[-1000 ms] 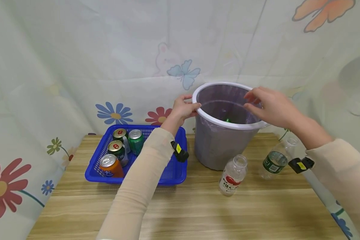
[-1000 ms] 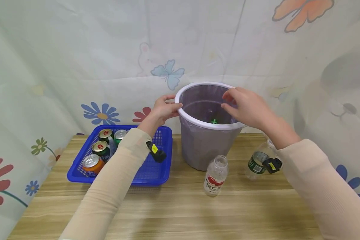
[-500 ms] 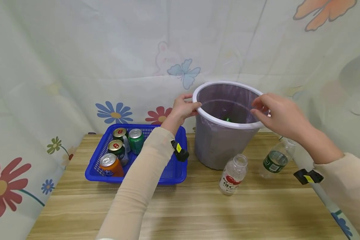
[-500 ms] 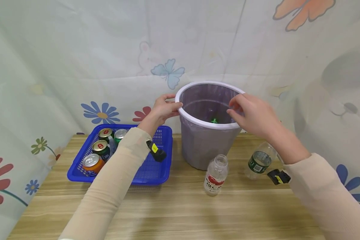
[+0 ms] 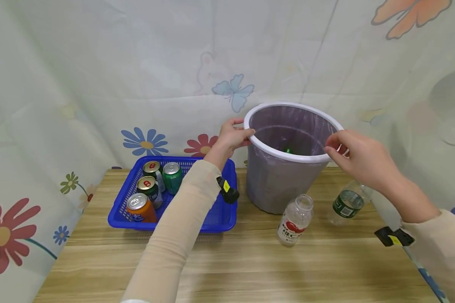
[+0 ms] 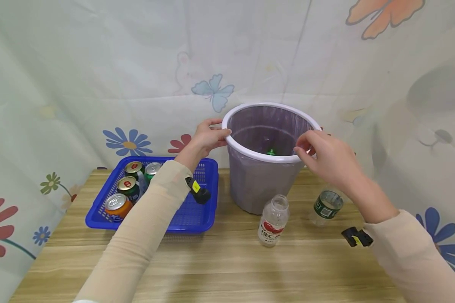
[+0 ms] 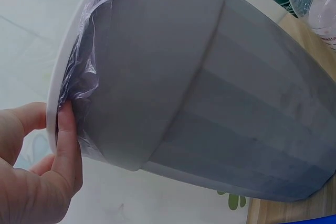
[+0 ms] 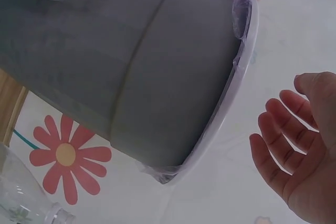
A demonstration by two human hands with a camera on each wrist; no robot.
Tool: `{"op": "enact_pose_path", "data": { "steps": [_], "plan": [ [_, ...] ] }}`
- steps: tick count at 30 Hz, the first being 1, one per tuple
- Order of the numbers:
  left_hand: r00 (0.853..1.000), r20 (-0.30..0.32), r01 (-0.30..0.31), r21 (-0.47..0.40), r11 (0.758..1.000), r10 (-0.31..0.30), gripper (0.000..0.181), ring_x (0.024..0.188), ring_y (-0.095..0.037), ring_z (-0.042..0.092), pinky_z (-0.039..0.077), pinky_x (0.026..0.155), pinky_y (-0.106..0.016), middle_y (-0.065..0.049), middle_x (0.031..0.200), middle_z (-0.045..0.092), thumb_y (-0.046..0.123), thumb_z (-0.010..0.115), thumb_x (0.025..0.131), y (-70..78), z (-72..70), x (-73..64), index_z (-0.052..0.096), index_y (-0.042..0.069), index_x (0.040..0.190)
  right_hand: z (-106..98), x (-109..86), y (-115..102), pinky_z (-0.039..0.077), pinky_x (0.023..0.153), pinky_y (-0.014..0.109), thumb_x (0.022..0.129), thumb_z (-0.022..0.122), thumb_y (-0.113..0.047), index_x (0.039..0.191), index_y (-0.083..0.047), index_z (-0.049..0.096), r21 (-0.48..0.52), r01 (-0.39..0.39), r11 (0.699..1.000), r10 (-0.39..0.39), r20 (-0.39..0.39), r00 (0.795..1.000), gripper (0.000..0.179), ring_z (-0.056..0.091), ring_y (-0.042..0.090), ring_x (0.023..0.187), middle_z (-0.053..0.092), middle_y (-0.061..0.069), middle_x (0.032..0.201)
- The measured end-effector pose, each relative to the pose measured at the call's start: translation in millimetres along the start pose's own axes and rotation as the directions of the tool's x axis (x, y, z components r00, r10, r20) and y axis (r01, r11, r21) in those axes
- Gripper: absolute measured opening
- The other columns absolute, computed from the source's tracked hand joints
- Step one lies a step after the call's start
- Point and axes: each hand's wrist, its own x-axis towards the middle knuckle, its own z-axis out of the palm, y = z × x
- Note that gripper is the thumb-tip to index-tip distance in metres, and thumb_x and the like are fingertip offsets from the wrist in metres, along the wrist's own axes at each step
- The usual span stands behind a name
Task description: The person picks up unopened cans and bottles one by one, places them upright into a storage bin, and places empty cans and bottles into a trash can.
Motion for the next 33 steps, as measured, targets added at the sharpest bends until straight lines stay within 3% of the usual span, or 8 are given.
{"op": "enact_pose_path", "data": {
  "steps": [15,22,33],
  "plan": [
    [1.000,0.011,0.010,-0.006,1.000,-0.010,0.053,0.078,-0.021,0.066,0.056,0.069,-0.027,-0.012,0.107,0.060,0.007,0.068,0.082,-1.7,3.3,2.0,0.045,0.011,0.129,16,-28.0,7,0.051,0.056,0.032,0.079,0.067,-0.003,0.090,-0.004,0.061,0.022,0.036,0.999,-0.034,-0.092,0.995,0.013,0.055,0.014,0.067,0.061,0.002,0.076],
    [1.000,0.006,0.008,-0.004,1.000,-0.008,0.054,0.079,-0.020,0.066,0.056,0.070,-0.027,-0.012,0.107,0.059,0.007,0.068,0.082,-2.4,3.2,2.0,0.044,0.010,0.130,28,-40.4,14,0.050,0.058,0.017,0.078,0.068,-0.001,0.091,-0.005,0.061,0.075,0.033,0.997,-0.024,-0.117,0.993,0.015,0.055,0.008,0.068,0.063,0.000,0.076],
    [1.000,0.005,0.000,0.006,1.000,0.000,0.053,0.079,-0.021,0.067,0.056,0.069,-0.026,-0.011,0.104,0.059,0.009,0.068,0.082,-2.7,2.7,0.4,0.044,0.011,0.129,41,-61.6,14,0.050,0.060,0.014,0.080,0.067,-0.001,0.106,-0.002,0.058,0.154,-0.028,0.988,0.038,-0.061,0.997,0.027,0.058,0.008,0.073,0.065,0.002,0.084]
  ]
}}
